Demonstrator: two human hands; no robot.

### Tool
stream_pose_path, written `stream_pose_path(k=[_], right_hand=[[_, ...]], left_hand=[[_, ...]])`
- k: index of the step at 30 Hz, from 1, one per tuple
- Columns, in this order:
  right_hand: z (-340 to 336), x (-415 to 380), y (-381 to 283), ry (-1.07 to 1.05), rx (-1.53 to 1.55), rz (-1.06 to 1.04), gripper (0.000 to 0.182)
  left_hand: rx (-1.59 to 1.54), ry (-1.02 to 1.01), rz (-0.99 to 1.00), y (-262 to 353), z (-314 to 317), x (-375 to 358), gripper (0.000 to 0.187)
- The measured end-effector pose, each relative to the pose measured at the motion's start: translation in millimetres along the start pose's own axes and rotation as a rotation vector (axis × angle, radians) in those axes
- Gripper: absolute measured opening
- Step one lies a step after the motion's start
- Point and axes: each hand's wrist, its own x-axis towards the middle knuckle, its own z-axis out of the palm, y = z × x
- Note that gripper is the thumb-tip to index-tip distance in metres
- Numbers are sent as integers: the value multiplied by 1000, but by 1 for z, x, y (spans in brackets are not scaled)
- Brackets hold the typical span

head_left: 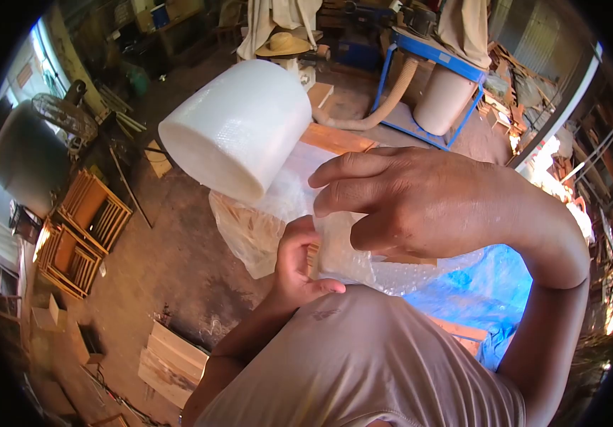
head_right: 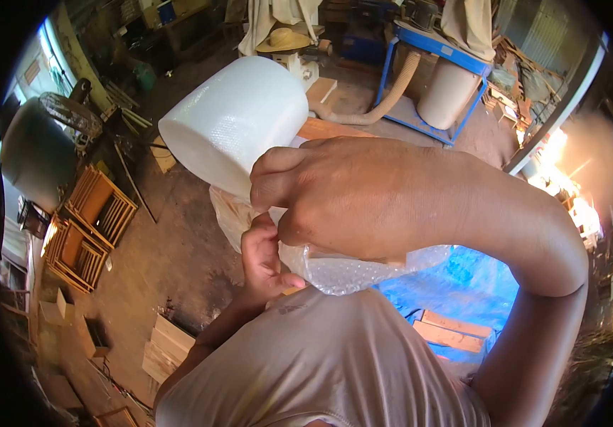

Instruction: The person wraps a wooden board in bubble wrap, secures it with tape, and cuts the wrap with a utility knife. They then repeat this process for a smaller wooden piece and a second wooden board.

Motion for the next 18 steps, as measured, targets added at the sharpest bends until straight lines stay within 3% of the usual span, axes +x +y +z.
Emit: stream_pose_path(k=[4,6,7,9,11,13,15,18], right_hand=[[12,-23,-4,88,1,-22,17],[18,-35,-3,324,-31,-2,26],[14,-46,-5,333,-34,17,26],[4,-81,-14,559,-7,235,39],[44,-116,-13,1140,422,304,47],[142,-177,-17,1592,648,324,57],[206,-155,-38,1637,617,453,54],[222,-114,-56,1636,443,544,49]], left_hand=[[0,-39,9,4,6,2,77],[59,3,-14,7,7,4,70],[49,-15,-18,6,6,4,70],[76,-3,17,1,6,-2,67],[27,8,-31,3,4,-8,67],[132,36,-1,0,-2,-11,67],[156,45,1,0,-6,-9,67],[147,53,-66,3,-5,-2,64]])
